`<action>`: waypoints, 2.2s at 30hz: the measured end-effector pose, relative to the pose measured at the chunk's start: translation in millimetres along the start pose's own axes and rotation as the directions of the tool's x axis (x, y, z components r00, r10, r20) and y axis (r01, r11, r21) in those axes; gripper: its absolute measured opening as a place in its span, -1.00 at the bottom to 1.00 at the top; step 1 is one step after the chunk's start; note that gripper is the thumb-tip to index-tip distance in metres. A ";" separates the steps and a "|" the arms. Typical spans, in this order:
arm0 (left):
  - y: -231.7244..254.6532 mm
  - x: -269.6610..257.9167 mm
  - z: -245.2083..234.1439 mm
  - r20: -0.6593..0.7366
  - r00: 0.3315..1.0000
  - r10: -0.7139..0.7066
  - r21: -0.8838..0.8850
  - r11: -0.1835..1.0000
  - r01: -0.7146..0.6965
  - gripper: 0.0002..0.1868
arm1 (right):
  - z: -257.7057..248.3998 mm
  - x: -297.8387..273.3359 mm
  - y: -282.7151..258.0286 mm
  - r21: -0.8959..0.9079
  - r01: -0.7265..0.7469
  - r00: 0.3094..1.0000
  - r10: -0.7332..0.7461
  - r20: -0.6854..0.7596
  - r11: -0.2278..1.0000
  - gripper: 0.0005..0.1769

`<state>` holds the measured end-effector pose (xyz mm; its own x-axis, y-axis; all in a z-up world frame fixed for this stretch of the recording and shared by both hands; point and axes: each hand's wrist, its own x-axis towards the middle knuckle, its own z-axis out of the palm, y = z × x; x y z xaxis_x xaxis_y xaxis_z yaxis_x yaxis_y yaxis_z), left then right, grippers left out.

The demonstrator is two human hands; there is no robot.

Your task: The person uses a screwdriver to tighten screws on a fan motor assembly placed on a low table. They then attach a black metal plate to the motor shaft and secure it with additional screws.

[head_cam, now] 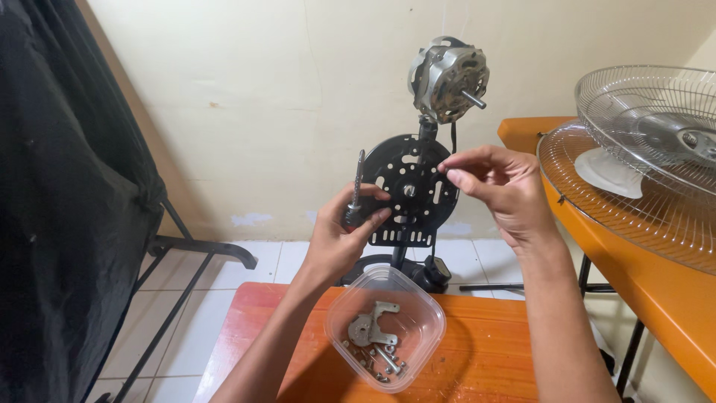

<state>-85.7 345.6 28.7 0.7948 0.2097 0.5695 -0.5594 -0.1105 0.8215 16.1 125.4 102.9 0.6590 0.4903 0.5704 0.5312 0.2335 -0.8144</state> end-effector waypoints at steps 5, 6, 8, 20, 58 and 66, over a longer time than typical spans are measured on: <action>7.6 -2.9 4.0 0.035 0.999 -0.004 0.024 1.000 0.003 -0.78 | 2.5 1.6 -4.1 -0.074 0.031 0.993 -0.039 -0.112 0.997 -0.80; 9.9 -3.1 5.1 0.039 0.999 -0.007 0.038 0.999 0.005 -0.79 | 4.9 1.4 -7.7 -0.087 0.036 0.993 -0.045 -0.109 0.996 -0.78; 14.0 -4.0 7.3 0.042 0.999 -0.006 0.047 0.999 0.004 -0.78 | 11.0 0.0 -14.8 -0.113 0.045 0.993 -0.057 -0.102 0.993 -0.76; 21.3 -4.9 11.9 0.063 0.998 -0.011 0.015 1.000 0.011 -0.77 | 30.3 -4.2 -32.6 -0.673 0.309 0.915 -0.403 0.019 0.672 -0.75; 17.0 40.0 18.6 -0.094 0.977 -0.192 -0.078 0.980 0.185 -0.21 | -54.5 71.2 74.6 0.128 0.078 0.901 -0.015 -0.434 0.989 -0.78; -2.4 70.2 20.9 -0.112 0.975 -0.191 -0.105 0.978 0.180 -0.36 | -33.2 73.4 80.4 -0.018 0.109 0.909 -0.106 -0.404 0.994 -0.77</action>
<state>-23.7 340.3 67.3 0.8557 0.3344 0.3948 -0.4289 0.0315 0.9028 124.8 152.3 82.8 0.7572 0.0816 0.6480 0.6090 0.2705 -0.7456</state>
